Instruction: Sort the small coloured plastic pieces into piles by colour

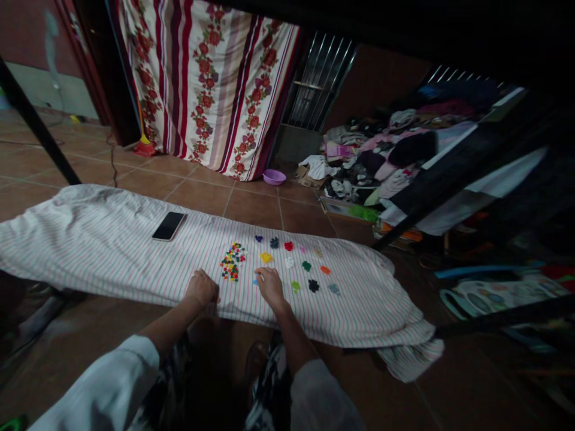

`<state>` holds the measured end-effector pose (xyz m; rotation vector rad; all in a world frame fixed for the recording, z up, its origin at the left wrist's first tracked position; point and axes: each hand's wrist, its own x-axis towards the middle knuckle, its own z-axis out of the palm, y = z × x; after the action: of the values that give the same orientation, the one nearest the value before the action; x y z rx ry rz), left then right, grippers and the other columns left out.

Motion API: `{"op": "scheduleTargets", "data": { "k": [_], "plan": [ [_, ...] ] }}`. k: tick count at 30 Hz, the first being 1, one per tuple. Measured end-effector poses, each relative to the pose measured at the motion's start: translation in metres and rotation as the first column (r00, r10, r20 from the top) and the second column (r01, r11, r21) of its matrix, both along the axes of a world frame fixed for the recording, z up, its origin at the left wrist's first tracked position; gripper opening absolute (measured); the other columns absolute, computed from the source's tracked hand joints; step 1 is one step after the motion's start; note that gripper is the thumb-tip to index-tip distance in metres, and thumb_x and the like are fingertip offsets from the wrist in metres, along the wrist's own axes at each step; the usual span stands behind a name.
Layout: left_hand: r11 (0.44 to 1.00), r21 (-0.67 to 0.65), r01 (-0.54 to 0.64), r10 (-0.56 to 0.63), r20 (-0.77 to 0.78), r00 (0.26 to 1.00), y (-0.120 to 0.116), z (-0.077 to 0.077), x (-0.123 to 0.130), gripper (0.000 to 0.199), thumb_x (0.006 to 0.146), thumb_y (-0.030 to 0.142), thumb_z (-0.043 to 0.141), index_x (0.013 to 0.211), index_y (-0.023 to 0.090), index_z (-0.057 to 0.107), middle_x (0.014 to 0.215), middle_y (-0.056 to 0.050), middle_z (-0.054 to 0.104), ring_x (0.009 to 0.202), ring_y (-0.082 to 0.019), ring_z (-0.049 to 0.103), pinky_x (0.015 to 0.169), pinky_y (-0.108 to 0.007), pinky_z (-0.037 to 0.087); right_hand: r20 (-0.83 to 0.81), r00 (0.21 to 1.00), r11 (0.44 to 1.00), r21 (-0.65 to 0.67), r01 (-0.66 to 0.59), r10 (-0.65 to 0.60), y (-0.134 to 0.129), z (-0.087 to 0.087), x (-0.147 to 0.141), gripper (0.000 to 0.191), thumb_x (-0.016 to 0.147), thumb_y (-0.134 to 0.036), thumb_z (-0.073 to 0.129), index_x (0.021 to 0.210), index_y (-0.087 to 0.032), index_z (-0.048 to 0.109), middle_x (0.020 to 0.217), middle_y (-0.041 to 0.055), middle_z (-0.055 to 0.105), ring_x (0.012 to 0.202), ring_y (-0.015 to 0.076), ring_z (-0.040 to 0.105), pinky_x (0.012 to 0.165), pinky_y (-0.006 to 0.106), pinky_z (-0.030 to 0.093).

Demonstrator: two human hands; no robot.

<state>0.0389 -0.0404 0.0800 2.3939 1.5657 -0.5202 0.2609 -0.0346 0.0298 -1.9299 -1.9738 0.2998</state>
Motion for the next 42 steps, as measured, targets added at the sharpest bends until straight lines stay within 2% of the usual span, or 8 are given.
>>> {"op": "scheduleTargets", "data": {
  "k": [4, 8, 13, 21, 28, 32, 38, 42],
  "plan": [
    [0.992, 0.090, -0.084, 0.091, -0.087, 0.992, -0.001, -0.002, 0.003, 0.055, 0.082, 0.044, 0.061, 0.115, 0.001, 0.065, 0.125, -0.035, 0.054, 0.120, -0.040, 0.052, 0.088, -0.040, 0.045, 0.011, 1.000, 1.000, 0.015, 0.005, -0.006, -0.001, -0.002, 0.000, 0.027, 0.087, -0.010, 0.049, 0.101, -0.020, 0.070, 0.104, 0.0039, 0.072, 0.101, 0.0184, 0.059, 0.092, 0.027, 0.039],
    [0.990, 0.112, -0.091, 0.104, -0.116, 0.988, 0.001, -0.001, 0.006, 0.050, 0.081, 0.045, 0.061, 0.113, 0.008, 0.068, 0.124, -0.030, 0.059, 0.114, -0.036, 0.057, 0.084, -0.037, 0.046, 0.019, 1.000, 1.000, 0.025, -0.008, 0.007, -0.004, -0.005, 0.002, 0.026, 0.085, -0.009, 0.051, 0.100, -0.019, 0.070, 0.104, 0.0046, 0.071, 0.102, 0.0191, 0.058, 0.092, 0.027, 0.039],
    [0.990, 0.121, -0.076, 0.091, -0.131, 0.987, 0.003, -0.001, 0.007, 0.045, 0.079, 0.045, 0.063, 0.106, 0.010, 0.071, 0.115, -0.027, 0.064, 0.107, -0.032, 0.060, 0.082, -0.035, 0.045, 0.003, 1.000, 0.999, 0.043, -0.025, 0.025, -0.008, -0.010, 0.000, 0.029, 0.085, -0.006, 0.048, 0.098, -0.020, 0.069, 0.105, 0.0041, 0.070, 0.101, 0.0181, 0.057, 0.091, 0.026, 0.038],
    [0.987, 0.135, -0.081, 0.100, -0.142, 0.985, 0.006, -0.014, 0.005, 0.046, 0.081, 0.043, 0.059, 0.111, 0.010, 0.069, 0.122, -0.029, 0.060, 0.111, -0.034, 0.059, 0.083, -0.036, 0.045, -0.015, 0.992, 0.987, 0.111, -0.119, 0.121, -0.017, -0.020, -0.001, 0.022, 0.094, -0.022, 0.046, 0.097, -0.019, 0.068, 0.113, 0.0067, 0.066, 0.105, 0.0197, 0.055, 0.097, 0.031, 0.037],
    [0.989, 0.123, -0.080, 0.098, -0.148, 0.984, 0.003, -0.007, 0.005, 0.050, 0.078, 0.047, 0.062, 0.111, 0.010, 0.069, 0.121, -0.027, 0.061, 0.111, -0.035, 0.058, 0.084, -0.036, 0.047, -0.054, 0.996, 0.985, 0.162, -0.064, 0.073, -0.021, -0.032, -0.003, 0.030, 0.095, -0.020, 0.041, 0.114, -0.018, 0.065, 0.124, 0.0107, 0.062, 0.117, 0.0212, 0.052, 0.103, 0.038, 0.038],
    [0.990, 0.119, -0.076, 0.093, -0.147, 0.985, 0.003, -0.004, 0.006, 0.048, 0.076, 0.047, 0.064, 0.107, 0.011, 0.070, 0.117, -0.025, 0.063, 0.109, -0.034, 0.059, 0.085, -0.037, 0.047, -0.142, 0.989, 0.979, 0.204, -0.008, 0.038, -0.022, -0.036, -0.004, 0.035, 0.096, -0.021, 0.038, 0.119, -0.017, 0.063, 0.124, 0.0125, 0.063, 0.120, 0.0213, 0.053, 0.106, 0.039, 0.038],
    [0.989, 0.125, -0.085, 0.103, -0.151, 0.983, 0.004, -0.007, 0.007, 0.046, 0.079, 0.045, 0.061, 0.108, 0.010, 0.070, 0.118, -0.027, 0.063, 0.109, -0.035, 0.060, 0.086, -0.038, 0.046, -0.360, 0.933, 0.966, 0.246, 0.076, 0.018, -0.019, -0.028, 0.005, 0.038, 0.095, -0.023, 0.034, 0.115, -0.016, 0.065, 0.121, 0.0106, 0.065, 0.116, 0.0170, 0.057, 0.105, 0.031, 0.041],
    [0.992, 0.108, -0.066, 0.081, -0.140, 0.987, 0.005, -0.008, 0.007, 0.043, 0.077, 0.045, 0.065, 0.103, 0.011, 0.072, 0.112, -0.026, 0.065, 0.106, -0.034, 0.060, 0.084, -0.037, 0.046, -0.429, 0.903, 0.953, 0.264, 0.149, -0.022, -0.017, -0.019, 0.015, 0.036, 0.093, -0.023, 0.035, 0.113, -0.019, 0.065, 0.118, 0.0079, 0.067, 0.111, 0.0160, 0.060, 0.100, 0.030, 0.045]
  ]
}}
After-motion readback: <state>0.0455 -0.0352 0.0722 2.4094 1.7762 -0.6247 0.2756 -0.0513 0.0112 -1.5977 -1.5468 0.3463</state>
